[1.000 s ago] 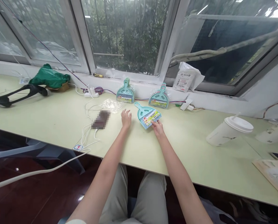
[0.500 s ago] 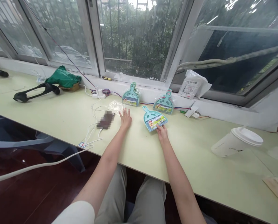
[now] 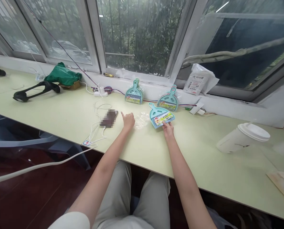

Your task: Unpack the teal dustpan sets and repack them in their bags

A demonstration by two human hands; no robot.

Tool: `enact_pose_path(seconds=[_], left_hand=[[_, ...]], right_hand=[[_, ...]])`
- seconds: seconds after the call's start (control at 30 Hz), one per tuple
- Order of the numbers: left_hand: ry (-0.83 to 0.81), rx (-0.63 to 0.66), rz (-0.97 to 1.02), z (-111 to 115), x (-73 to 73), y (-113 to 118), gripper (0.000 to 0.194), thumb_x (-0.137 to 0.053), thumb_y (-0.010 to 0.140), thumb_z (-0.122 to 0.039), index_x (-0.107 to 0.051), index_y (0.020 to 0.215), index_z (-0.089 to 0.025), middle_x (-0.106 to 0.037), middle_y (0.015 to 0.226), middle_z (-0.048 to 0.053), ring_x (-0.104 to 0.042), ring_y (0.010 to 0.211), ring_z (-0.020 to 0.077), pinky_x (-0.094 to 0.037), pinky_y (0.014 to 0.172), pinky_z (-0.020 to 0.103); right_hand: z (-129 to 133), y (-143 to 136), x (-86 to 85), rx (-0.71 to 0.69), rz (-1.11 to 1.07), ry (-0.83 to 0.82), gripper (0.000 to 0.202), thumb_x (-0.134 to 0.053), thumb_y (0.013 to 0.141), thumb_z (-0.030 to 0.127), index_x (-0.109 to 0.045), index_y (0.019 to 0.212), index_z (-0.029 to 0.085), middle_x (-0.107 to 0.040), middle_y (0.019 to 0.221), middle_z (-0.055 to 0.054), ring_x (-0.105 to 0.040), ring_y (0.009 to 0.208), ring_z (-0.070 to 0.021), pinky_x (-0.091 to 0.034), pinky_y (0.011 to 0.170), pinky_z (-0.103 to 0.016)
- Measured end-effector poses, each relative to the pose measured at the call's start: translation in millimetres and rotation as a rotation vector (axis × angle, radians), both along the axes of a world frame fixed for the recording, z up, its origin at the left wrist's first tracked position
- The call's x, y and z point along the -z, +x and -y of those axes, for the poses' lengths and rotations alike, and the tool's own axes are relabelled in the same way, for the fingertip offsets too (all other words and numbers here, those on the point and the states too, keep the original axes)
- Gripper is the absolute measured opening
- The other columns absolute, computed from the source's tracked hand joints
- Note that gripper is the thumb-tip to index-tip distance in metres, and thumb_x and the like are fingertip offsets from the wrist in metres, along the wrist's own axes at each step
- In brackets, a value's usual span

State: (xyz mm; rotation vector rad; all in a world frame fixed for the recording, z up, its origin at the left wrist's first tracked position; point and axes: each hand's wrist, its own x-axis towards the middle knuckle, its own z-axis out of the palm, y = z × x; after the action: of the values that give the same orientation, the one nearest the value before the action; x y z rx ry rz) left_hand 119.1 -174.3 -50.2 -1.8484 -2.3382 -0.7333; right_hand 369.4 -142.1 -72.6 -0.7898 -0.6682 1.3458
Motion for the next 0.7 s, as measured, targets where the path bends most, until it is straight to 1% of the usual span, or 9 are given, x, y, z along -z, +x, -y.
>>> enact_pose_path(seconds=[0.07,0.1,0.23,0.27,0.33,0.4,0.5,0.6,0.7], left_hand=[[0.016,0.028,0.038,-0.3,-1.0,2.1,0.032,-0.035,0.09,-0.021,-0.059,0.111,-0.017,-0.064,0.11,0.014,-0.053,0.117,0.0276,0.007,0.113,0.06],[-0.013,0.09,0.072,-1.0,-0.4,3.8,0.033,-0.036,0.091,-0.028,-0.057,0.115,-0.018,-0.062,0.118,0.014,-0.049,0.122,0.0274,0.006,0.112,0.06],[-0.309,0.409,0.135,-5.3,3.7,10.4,0.053,-0.041,0.087,-0.055,-0.048,0.131,-0.026,-0.034,0.15,0.011,-0.023,0.141,0.0311,-0.002,0.108,0.066],[-0.356,0.431,0.113,-6.4,3.7,11.3,0.062,-0.046,0.083,-0.06,-0.044,0.135,-0.026,-0.025,0.154,0.012,-0.015,0.143,0.0337,-0.003,0.107,0.068],[-0.321,0.369,0.04,-7.9,1.5,12.2,0.079,-0.057,0.076,-0.061,-0.037,0.141,-0.021,-0.018,0.155,0.017,-0.006,0.144,0.038,-0.001,0.105,0.07],[-0.143,0.237,-0.028,-8.2,-3.2,13.1,0.077,-0.059,0.079,-0.053,-0.035,0.143,-0.017,-0.022,0.153,0.019,-0.011,0.143,0.0378,-0.001,0.109,0.066],[0.085,0.133,-0.047,-6.9,-9.2,16.3,0.046,-0.043,0.091,-0.039,-0.049,0.132,-0.018,-0.047,0.138,0.016,-0.037,0.132,0.0301,-0.018,0.112,0.05],[0.041,0.189,-0.028,-3.8,-7.3,21.4,0.041,-0.036,0.094,-0.042,-0.062,0.113,-0.017,-0.062,0.113,0.014,-0.054,0.112,0.0273,-0.037,0.1,0.042],[-0.049,0.233,-0.064,-0.5,-0.1,24.8,0.037,-0.047,0.089,-0.041,-0.064,0.111,-0.017,-0.062,0.113,0.015,-0.053,0.111,0.03,-0.042,0.094,0.042]], right_hand=[[0.5,1.4,-1.9,0.011,0.009,-0.012,0.035,-0.073,0.06,0.009,-0.059,0.091,0.02,-0.072,0.091,0.0,-0.07,0.087,-0.014,-0.057,0.085,-0.028],[0.5,1.5,-3.0,0.016,0.005,-0.025,0.035,-0.072,0.061,0.008,-0.058,0.091,0.02,-0.072,0.089,0.0,-0.07,0.086,-0.0134,-0.057,0.084,-0.028],[-0.2,-0.1,-7.0,0.027,-0.002,-0.083,0.034,-0.069,0.061,0.006,-0.058,0.09,0.02,-0.072,0.086,0.001,-0.07,0.083,-0.0136,-0.058,0.083,-0.028],[-0.4,-0.3,-7.7,0.026,0.001,-0.092,0.034,-0.069,0.061,0.005,-0.058,0.09,0.02,-0.072,0.086,0.001,-0.07,0.084,-0.014,-0.058,0.083,-0.029],[-1.0,0.0,-8.7,0.026,0.01,-0.096,0.035,-0.069,0.061,0.006,-0.058,0.091,0.021,-0.072,0.086,0.001,-0.07,0.085,-0.0146,-0.058,0.084,-0.03],[-1.6,1.1,-8.8,0.026,0.028,-0.085,0.035,-0.07,0.061,0.007,-0.058,0.09,0.021,-0.072,0.087,0.001,-0.07,0.086,-0.015,-0.058,0.085,-0.03],[-2.6,3.5,-8.0,0.024,0.03,-0.076,0.036,-0.071,0.059,0.008,-0.057,0.089,0.021,-0.072,0.088,0.0,-0.07,0.087,-0.0153,-0.057,0.085,-0.029],[-3.3,5.5,-6.8,0.025,0.013,-0.077,0.036,-0.07,0.06,0.007,-0.057,0.089,0.021,-0.072,0.087,0.0,-0.07,0.086,-0.0148,-0.057,0.085,-0.028],[-3.3,8.0,-6.9,0.023,0.024,-0.069,0.035,-0.069,0.061,0.006,-0.057,0.091,0.02,-0.072,0.088,0.0,-0.07,0.084,-0.0146,-0.058,0.083,-0.028]])
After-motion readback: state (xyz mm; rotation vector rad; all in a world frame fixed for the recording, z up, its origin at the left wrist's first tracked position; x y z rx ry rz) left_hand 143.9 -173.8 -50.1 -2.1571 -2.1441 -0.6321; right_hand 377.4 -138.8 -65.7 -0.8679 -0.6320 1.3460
